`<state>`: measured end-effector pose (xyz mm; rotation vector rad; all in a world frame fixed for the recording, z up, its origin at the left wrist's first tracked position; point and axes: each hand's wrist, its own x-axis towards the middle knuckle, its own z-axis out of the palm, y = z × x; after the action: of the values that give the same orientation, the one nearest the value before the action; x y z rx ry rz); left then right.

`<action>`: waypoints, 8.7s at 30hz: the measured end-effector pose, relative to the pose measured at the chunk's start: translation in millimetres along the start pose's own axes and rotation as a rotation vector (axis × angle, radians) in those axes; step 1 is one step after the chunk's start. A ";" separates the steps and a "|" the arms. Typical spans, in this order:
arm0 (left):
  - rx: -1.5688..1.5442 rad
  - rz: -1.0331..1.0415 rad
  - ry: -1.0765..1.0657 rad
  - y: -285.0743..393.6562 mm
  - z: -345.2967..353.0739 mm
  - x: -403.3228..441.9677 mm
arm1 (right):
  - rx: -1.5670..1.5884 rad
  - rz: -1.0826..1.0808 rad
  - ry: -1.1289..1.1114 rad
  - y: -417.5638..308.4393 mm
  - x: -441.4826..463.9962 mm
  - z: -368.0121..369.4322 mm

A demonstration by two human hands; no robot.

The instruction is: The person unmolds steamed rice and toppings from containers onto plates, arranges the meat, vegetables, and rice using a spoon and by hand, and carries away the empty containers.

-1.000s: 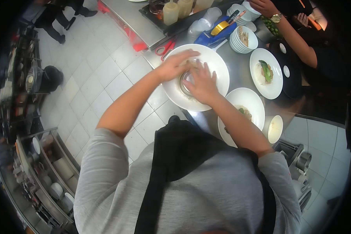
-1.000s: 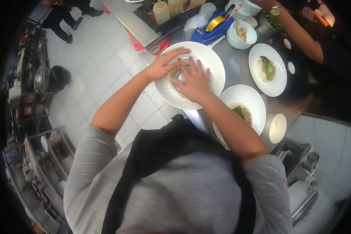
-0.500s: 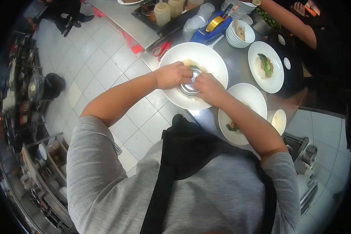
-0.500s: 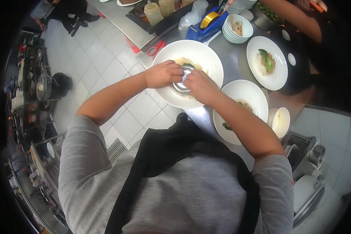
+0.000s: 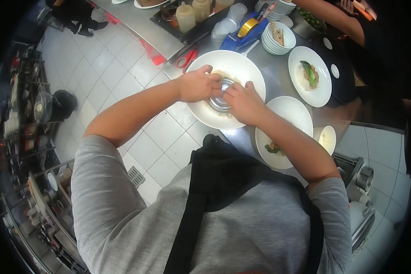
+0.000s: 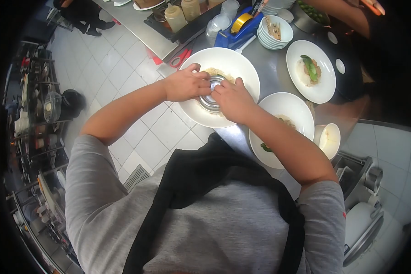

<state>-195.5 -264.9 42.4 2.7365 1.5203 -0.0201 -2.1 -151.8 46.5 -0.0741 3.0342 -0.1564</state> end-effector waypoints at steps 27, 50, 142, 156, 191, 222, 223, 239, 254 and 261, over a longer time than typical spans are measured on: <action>-0.316 -0.220 -0.093 20.3 -15.6 35.8 | 2.214 0.532 0.775 23.0 -77.6 -5.6; -0.514 -0.183 -0.115 17.9 -57.7 42.4 | 1.728 1.028 0.926 23.1 -73.1 12.0; -2.275 -1.305 1.329 119.8 40.9 -9.2 | -0.173 0.482 -0.394 30.7 8.2 -90.0; -2.470 -1.220 1.205 114.2 31.3 -26.5 | -0.156 0.469 -0.549 38.1 81.7 -118.8; -2.550 -1.144 1.177 108.8 41.8 -36.6 | -0.367 0.353 -0.678 -14.8 118.2 -111.5; -2.559 -1.096 1.205 116.2 37.2 -41.2 | -0.321 0.266 -0.586 -57.9 133.2 -110.3; -2.558 -1.097 1.208 116.7 35.7 -41.5 | -0.357 0.261 -0.622 -64.8 132.7 -109.4; -2.557 -1.060 1.172 114.5 41.9 -40.6 | -0.291 0.148 -0.620 -109.8 103.3 -114.5; -2.517 -1.075 1.124 114.2 47.1 -39.3 | -0.280 0.147 -0.620 -111.7 102.0 -113.7; -2.520 -1.103 1.151 117.1 32.0 -38.5 | -0.184 0.148 -0.535 -103.6 60.0 -112.4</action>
<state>-116.6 -360.0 11.4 -0.2643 0.8731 1.7602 -69.0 -246.8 162.7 0.0820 2.4989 0.1357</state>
